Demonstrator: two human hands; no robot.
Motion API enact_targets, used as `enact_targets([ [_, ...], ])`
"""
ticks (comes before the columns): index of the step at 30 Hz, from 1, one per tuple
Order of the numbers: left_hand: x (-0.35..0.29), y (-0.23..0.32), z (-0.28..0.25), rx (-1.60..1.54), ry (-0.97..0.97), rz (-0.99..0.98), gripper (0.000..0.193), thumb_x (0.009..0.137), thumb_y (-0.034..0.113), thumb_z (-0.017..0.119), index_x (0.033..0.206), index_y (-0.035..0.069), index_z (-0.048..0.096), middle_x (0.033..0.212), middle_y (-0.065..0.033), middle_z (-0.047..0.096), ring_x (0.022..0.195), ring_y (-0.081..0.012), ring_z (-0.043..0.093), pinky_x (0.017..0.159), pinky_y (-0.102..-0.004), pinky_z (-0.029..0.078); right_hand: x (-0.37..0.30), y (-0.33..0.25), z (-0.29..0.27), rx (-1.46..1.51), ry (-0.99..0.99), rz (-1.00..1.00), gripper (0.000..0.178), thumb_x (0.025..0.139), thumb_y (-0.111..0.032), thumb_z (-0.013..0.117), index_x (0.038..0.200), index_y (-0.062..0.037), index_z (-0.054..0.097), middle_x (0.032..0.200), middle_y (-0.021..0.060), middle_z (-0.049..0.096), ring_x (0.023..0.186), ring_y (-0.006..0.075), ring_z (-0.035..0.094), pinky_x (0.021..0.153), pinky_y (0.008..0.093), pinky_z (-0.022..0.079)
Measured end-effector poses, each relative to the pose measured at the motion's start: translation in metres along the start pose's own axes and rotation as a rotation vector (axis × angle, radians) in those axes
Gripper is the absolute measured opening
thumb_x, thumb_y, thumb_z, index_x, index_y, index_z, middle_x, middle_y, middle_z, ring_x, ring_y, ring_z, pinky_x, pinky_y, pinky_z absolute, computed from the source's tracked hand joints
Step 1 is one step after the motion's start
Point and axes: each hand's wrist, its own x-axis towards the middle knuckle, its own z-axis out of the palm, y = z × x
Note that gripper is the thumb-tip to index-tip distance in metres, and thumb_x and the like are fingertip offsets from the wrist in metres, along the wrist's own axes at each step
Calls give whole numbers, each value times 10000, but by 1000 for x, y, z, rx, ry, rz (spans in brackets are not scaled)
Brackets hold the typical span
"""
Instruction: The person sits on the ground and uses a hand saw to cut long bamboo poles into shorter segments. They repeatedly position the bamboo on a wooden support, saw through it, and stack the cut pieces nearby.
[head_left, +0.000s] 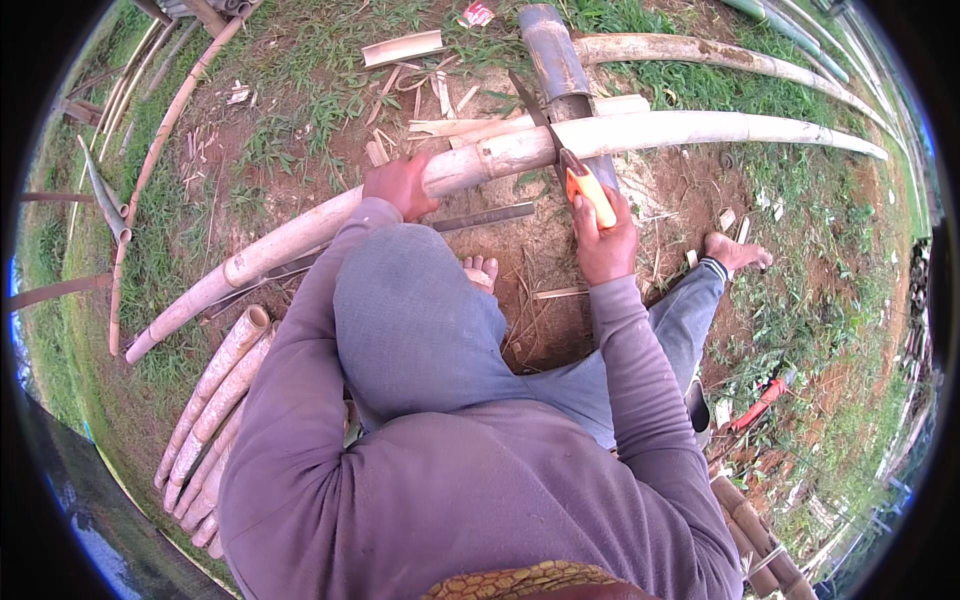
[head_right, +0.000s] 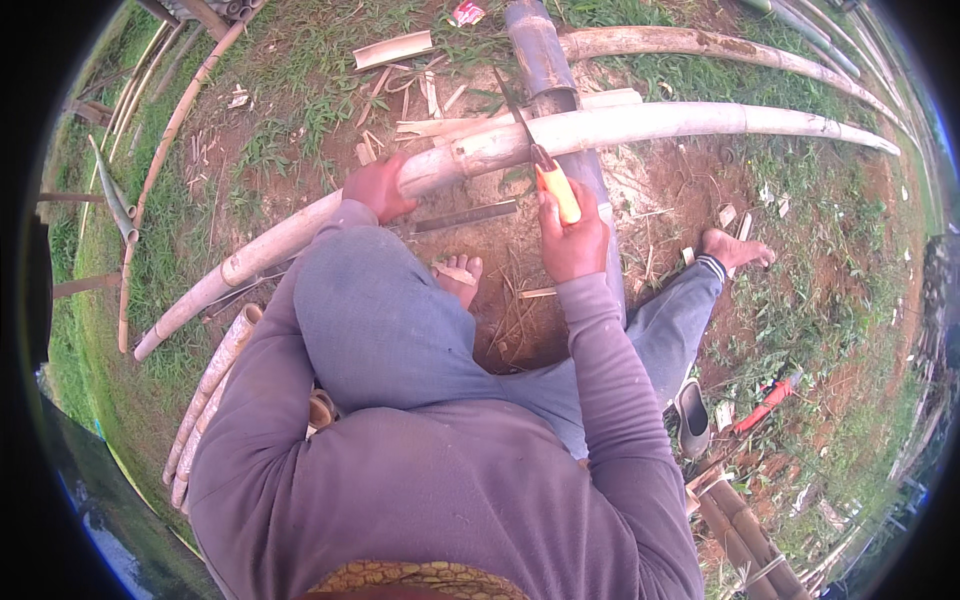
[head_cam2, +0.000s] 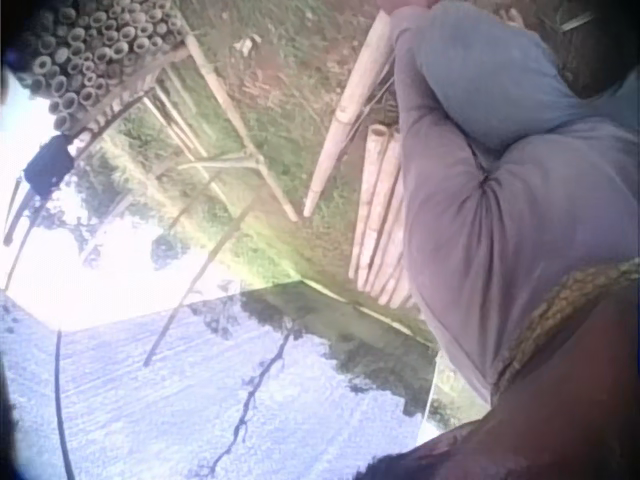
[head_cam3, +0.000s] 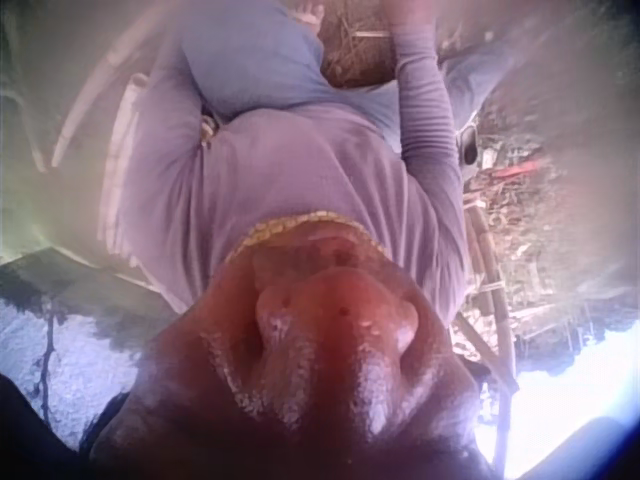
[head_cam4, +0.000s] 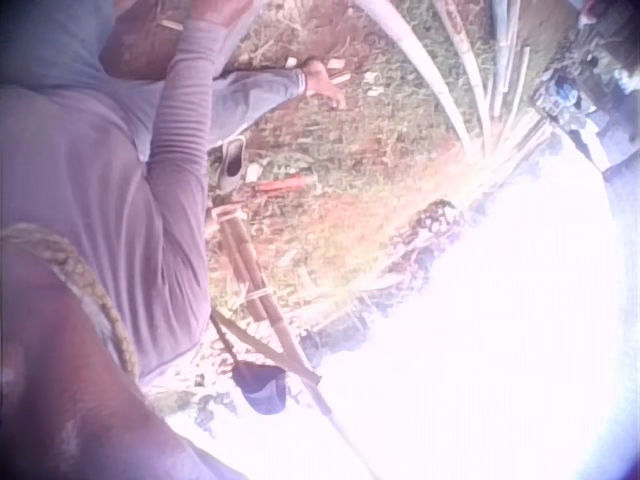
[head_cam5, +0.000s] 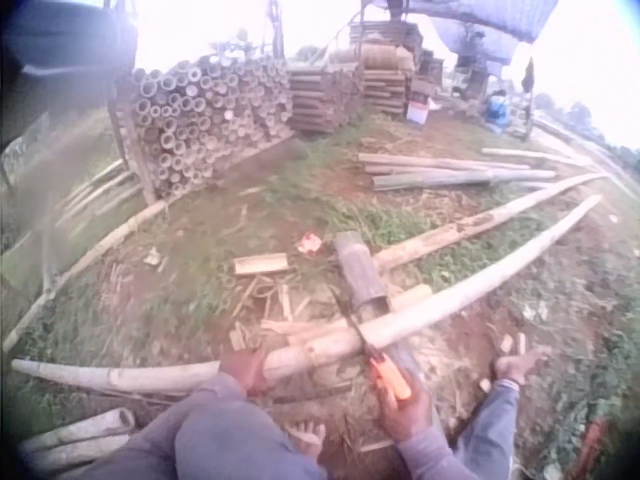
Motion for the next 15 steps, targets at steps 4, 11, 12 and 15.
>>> enact_targets([
  [4, -12, -4, 4, -2, -37, -36, 737, 765, 386, 874, 1404, 170, 577, 1230, -153, 736, 1122, -389, 731, 967, -531, 575, -100, -2, -89, -29, -84, 70, 230, 1043, -177, 718, 1113, 8, 600, 812, 48, 691, 663, 72, 610, 609, 261, 502],
  [11, -2, -5, 15, -42, 66, 66, 679, 760, 377, 888, 1318, 137, 585, 1151, -164, 737, 1076, -391, 739, 926, -523, 585, -71, 33, -55, 25, -54, -42, 224, 1098, -230, 664, 1051, -21, 599, 688, -8, 607, 529, 45, 541, 466, 212, 421],
  [12, -1, -1, 11, -40, 80, 85, 674, 763, 388, 894, 1299, 126, 581, 1130, -171, 737, 1074, -390, 741, 916, -511, 591, -35, 42, -24, 73, -10, -76, 199, 1094, -206, 675, 1053, -21, 613, 694, -14, 615, 550, 48, 558, 480, 214, 426],
  [15, 1, -12, 9, -45, 63, 67, 660, 764, 385, 895, 1289, 130, 586, 1111, -164, 737, 1080, -382, 740, 916, -516, 590, 15, 31, 9, 77, -65, 87, 207, 1055, -162, 722, 1071, 36, 665, 816, 56, 693, 715, 82, 614, 638, 268, 511],
])
